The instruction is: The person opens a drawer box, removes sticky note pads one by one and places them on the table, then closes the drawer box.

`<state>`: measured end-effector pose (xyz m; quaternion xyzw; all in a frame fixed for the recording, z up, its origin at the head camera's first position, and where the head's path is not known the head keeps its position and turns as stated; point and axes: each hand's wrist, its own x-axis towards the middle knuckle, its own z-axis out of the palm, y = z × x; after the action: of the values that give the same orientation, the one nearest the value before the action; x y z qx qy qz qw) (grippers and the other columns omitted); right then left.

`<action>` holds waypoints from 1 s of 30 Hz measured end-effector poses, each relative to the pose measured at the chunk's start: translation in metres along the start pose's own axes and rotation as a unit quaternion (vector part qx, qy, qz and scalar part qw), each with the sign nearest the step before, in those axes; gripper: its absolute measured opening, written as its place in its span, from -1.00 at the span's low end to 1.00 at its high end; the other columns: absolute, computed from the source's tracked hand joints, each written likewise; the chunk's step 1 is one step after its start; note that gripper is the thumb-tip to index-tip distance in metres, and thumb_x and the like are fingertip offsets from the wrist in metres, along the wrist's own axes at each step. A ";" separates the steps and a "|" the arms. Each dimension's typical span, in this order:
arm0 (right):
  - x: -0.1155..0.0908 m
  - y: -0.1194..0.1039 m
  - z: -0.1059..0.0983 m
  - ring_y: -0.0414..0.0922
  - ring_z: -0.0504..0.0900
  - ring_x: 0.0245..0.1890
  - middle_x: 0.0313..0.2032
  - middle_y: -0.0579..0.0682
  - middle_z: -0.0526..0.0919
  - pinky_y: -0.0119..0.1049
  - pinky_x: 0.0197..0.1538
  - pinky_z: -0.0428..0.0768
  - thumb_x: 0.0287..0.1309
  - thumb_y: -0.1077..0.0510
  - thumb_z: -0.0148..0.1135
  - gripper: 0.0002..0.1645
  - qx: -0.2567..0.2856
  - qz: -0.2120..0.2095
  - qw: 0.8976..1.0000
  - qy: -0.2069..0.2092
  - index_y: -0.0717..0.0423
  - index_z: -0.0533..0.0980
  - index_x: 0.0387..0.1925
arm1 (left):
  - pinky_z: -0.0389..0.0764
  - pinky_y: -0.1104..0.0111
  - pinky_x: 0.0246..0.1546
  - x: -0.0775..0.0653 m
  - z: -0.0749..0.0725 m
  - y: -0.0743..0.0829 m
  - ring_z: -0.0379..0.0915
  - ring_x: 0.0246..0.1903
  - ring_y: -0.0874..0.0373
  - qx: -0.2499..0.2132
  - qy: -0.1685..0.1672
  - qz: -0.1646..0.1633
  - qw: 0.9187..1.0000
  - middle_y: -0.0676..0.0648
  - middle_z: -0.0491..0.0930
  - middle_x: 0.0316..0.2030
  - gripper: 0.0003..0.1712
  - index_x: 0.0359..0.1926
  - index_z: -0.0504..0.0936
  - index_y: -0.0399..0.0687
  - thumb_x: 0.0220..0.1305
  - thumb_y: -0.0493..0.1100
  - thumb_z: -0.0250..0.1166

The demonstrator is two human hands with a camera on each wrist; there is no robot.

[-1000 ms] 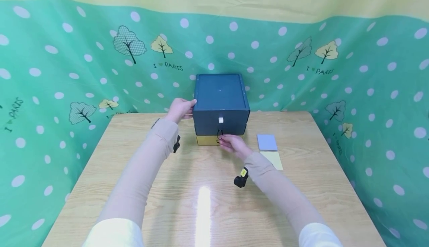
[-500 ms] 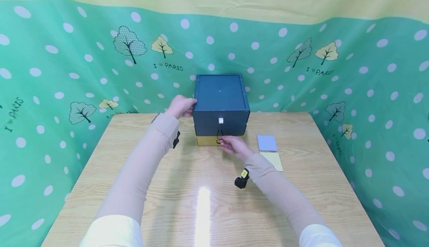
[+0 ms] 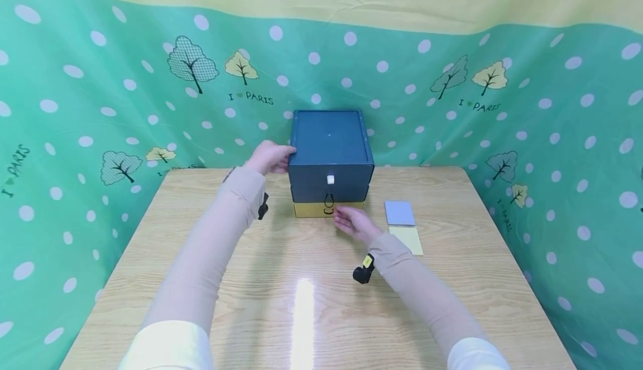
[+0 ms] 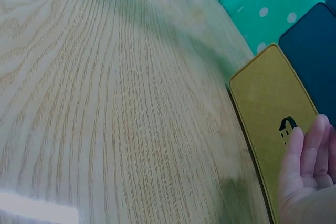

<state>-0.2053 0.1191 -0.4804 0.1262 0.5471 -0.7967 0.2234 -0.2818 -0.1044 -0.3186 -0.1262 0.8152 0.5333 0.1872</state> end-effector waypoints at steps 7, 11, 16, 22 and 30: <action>0.003 0.005 -0.004 -0.26 0.57 -0.32 -0.32 -0.05 0.58 -0.10 0.39 0.31 0.36 0.25 -0.03 -0.60 -0.024 0.016 1.000 0.006 0.41 0.32 0.14 | 0.63 0.24 0.02 0.002 -0.001 -0.001 0.57 -0.07 -0.03 0.011 0.010 0.000 1.000 -0.31 0.52 0.05 -0.47 0.18 0.41 -0.36 0.32 -0.09 0.19; 0.003 0.007 -0.004 -0.22 0.56 -0.22 -0.24 -0.01 0.55 -0.12 0.39 0.30 0.37 0.25 -0.05 -0.51 -0.032 0.026 0.999 0.006 0.45 0.22 0.23 | 0.68 0.26 -0.08 0.001 0.000 -0.002 0.58 -0.26 0.06 0.036 0.027 0.018 0.999 -0.27 0.55 -0.05 -0.52 0.11 0.45 -0.34 0.30 -0.09 0.18; 0.004 0.008 -0.004 -0.12 0.53 -0.07 -0.10 0.10 0.51 -0.13 0.39 0.32 0.37 0.25 -0.06 -0.53 -0.028 0.024 0.999 0.006 0.43 0.24 0.22 | 0.70 0.31 -0.14 0.002 0.000 -0.003 0.59 -0.30 0.09 0.032 0.044 0.014 0.998 -0.27 0.58 -0.04 -0.53 0.10 0.48 -0.30 0.27 -0.09 0.22; 0.006 0.008 0.001 0.12 0.32 0.24 0.02 0.19 0.42 -0.14 0.38 0.33 0.37 0.25 -0.07 -0.54 0.002 0.026 0.999 0.021 0.41 0.23 0.22 | 0.69 0.30 -0.11 0.002 0.001 -0.002 0.59 -0.26 0.08 0.044 0.047 0.014 0.998 -0.26 0.59 -0.04 -0.54 0.09 0.50 -0.30 0.28 -0.09 0.22; 0.011 0.011 0.005 0.16 0.21 0.33 0.21 0.32 0.26 -0.16 0.40 0.30 0.40 0.27 -0.13 -0.49 0.034 0.038 0.999 0.018 0.42 0.14 0.30 | 0.67 0.30 -0.05 0.005 0.004 -0.001 0.60 -0.14 0.04 0.014 0.048 -0.010 0.999 -0.26 0.58 0.02 -0.49 0.16 0.46 -0.28 0.28 -0.08 0.24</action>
<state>-0.2090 0.1084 -0.4921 0.1689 0.5182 -0.8035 0.2395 -0.2857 -0.1014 -0.3230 -0.1575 0.8292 0.5136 0.1545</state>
